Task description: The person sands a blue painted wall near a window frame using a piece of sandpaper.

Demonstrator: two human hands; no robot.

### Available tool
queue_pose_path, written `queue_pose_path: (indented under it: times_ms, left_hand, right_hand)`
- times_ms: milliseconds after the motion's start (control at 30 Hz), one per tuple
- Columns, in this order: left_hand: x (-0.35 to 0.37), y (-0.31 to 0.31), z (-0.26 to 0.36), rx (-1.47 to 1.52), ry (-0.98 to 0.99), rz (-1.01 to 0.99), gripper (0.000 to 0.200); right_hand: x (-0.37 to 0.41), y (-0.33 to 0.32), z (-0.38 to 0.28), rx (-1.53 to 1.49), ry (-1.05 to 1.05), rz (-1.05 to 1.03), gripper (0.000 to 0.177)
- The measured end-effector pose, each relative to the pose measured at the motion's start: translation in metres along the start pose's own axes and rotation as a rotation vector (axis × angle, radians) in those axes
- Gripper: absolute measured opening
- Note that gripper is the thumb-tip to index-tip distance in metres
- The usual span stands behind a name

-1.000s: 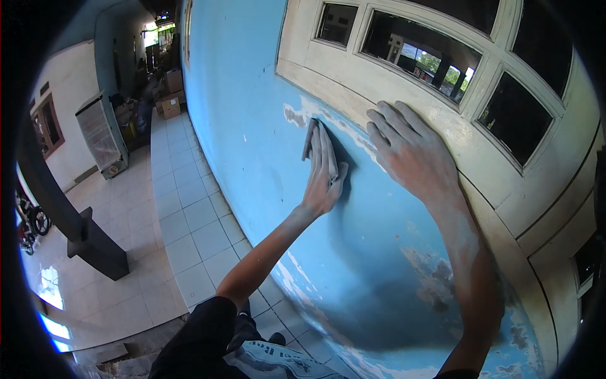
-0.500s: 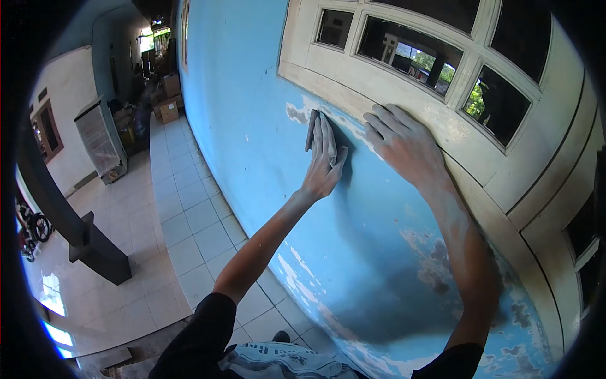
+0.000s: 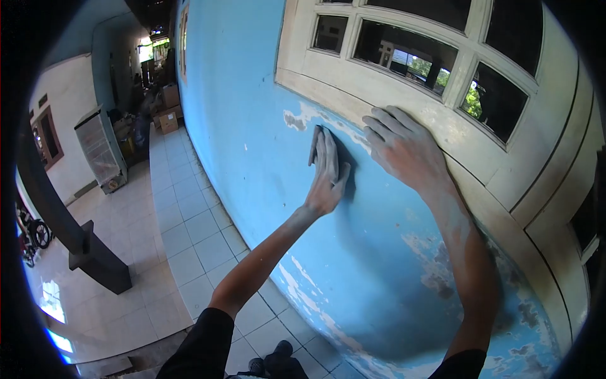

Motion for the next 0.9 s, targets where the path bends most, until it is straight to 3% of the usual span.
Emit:
queue_pose_path:
  times_ms: [133, 267, 467, 600, 700, 733, 800, 900]
  left_hand:
    - [0.002, 0.009, 0.002, -0.026, -0.057, 0.014, 0.075]
    - [0.001, 0.002, 0.004, -0.043, 0.061, 0.004, 0.072]
    - [-0.024, -0.026, -0.026, 0.205, -0.163, 0.25, 0.069]
    - [0.004, 0.002, 0.021, 0.023, -0.005, 0.046, 0.07]
    - [-0.017, -0.004, 0.003, -0.033, 0.047, 0.098, 0.07]
    - [-0.025, -0.01, 0.001, 0.108, -0.073, 0.16, 0.068]
    - [-0.013, 0.011, 0.023, -0.119, 0.113, 0.157, 0.068]
    - [0.021, 0.039, 0.079, -0.016, 0.198, -0.13, 0.072]
  right_hand:
    - [-0.002, -0.002, 0.0, -0.008, -0.003, 0.059, 0.021]
    - [0.0, -0.005, 0.0, -0.04, -0.001, 0.077, 0.019]
    - [-0.002, -0.012, 0.004, -0.116, 0.014, 0.046, 0.017]
    - [-0.001, -0.01, 0.015, -0.179, 0.062, 0.059, 0.018]
    - [0.006, -0.016, 0.022, -0.091, 0.059, 0.068, 0.02]
    - [0.006, -0.019, 0.025, -0.047, 0.074, 0.069, 0.021]
    - [0.004, -0.022, 0.032, -0.031, 0.094, 0.06, 0.023]
    - [0.004, -0.022, 0.034, -0.016, 0.109, 0.079, 0.022]
Point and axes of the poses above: each hand's wrist, its own x-axis away from the middle knuckle, its own y-axis out of the palm, z = x × y, the point moved 8 cm from there along -x, towards the middle knuckle, and after that the axes turned 11 degrees about y, right-handed, at the moved point
